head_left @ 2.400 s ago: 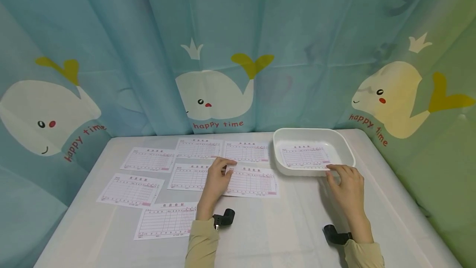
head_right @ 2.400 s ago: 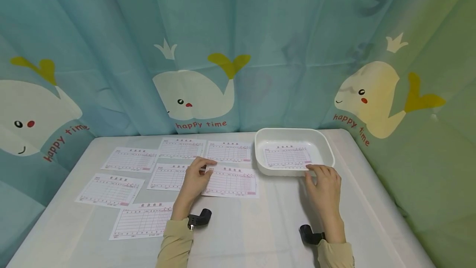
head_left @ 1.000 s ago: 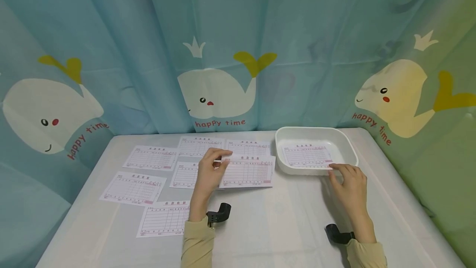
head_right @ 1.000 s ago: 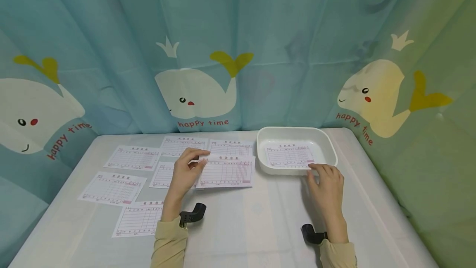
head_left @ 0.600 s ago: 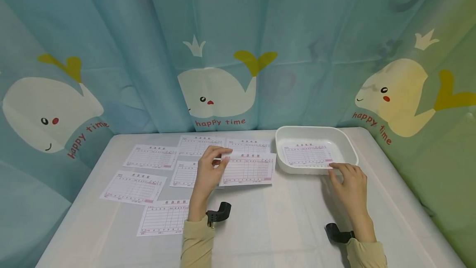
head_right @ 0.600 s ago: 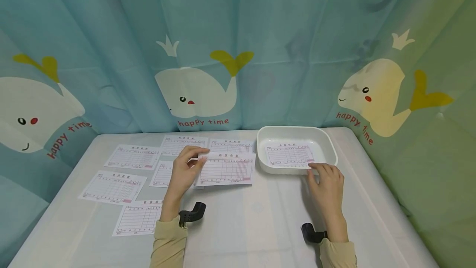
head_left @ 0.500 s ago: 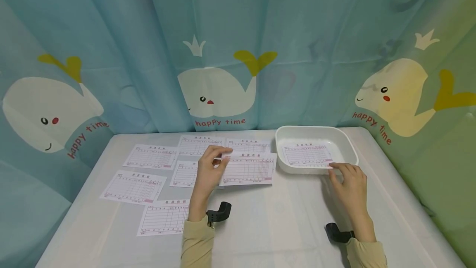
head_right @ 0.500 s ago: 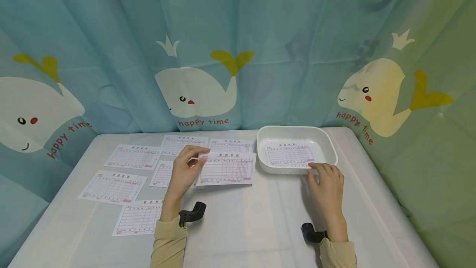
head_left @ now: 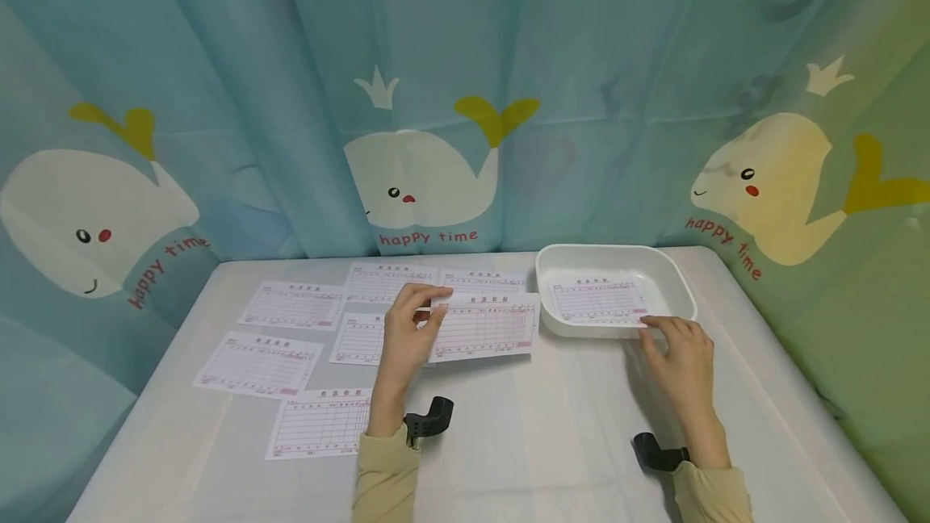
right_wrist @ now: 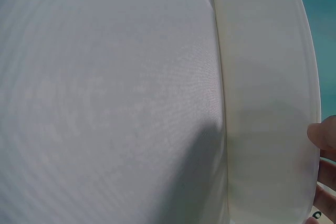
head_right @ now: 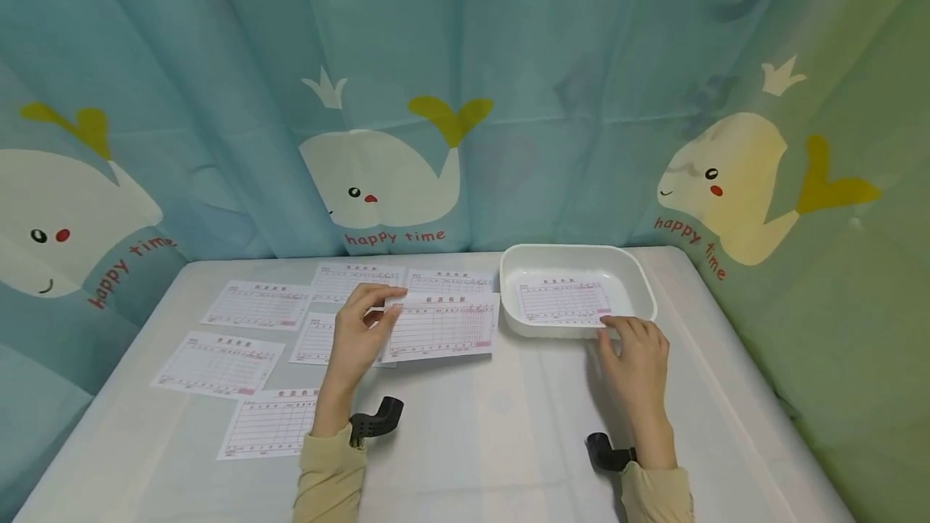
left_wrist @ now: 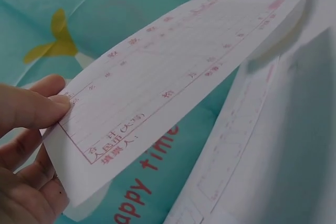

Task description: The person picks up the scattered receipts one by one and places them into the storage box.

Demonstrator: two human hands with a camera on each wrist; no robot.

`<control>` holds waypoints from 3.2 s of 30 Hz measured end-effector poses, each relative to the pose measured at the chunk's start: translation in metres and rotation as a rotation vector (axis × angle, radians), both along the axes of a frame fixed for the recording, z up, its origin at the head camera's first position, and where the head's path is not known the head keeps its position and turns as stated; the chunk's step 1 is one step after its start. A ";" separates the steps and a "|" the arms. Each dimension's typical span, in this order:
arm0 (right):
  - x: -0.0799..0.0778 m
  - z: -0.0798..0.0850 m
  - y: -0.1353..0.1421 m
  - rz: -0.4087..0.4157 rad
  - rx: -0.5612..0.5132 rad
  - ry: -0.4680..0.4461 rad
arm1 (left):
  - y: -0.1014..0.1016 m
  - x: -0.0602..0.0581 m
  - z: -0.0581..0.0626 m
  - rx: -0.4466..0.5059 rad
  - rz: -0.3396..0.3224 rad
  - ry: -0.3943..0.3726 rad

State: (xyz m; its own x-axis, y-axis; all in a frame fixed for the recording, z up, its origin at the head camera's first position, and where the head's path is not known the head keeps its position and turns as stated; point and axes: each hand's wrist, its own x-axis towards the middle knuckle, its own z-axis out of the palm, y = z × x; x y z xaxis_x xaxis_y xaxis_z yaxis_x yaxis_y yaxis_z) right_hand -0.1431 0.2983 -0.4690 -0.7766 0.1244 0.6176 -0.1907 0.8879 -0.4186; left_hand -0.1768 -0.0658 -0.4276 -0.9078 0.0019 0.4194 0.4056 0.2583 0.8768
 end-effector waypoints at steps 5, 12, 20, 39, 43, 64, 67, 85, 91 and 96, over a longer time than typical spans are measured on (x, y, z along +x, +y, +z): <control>-0.001 0.000 0.000 0.002 0.007 -0.004 | 0.007 0.003 0.004 0.026 -0.001 0.016; 0.001 0.000 0.000 -0.018 -0.002 -0.032 | 0.023 0.000 0.012 0.030 -0.038 0.049; 0.000 -0.001 0.001 -0.007 -0.001 0.000 | 0.038 -0.007 0.019 0.056 -0.067 0.050; -0.001 -0.001 0.002 -0.011 0.008 0.013 | 0.073 -0.027 0.014 0.179 -0.124 0.034; -0.001 -0.002 0.002 -0.009 0.008 0.016 | 0.082 -0.032 0.014 0.174 -0.121 0.038; -0.001 0.000 0.000 -0.017 0.004 0.004 | 0.120 -0.055 0.013 0.136 -0.118 -0.036; -0.001 0.000 0.000 -0.017 0.006 0.005 | 0.126 -0.058 0.012 0.123 -0.117 -0.040; -0.001 -0.001 0.001 -0.026 -0.004 -0.008 | 0.153 -0.078 -0.002 0.093 -0.047 -0.121; -0.001 -0.001 0.001 -0.025 0.002 0.004 | 0.152 -0.083 -0.003 0.091 -0.022 -0.161; -0.001 -0.001 0.000 -0.023 -0.005 -0.004 | 0.151 -0.089 -0.004 0.075 -0.011 -0.167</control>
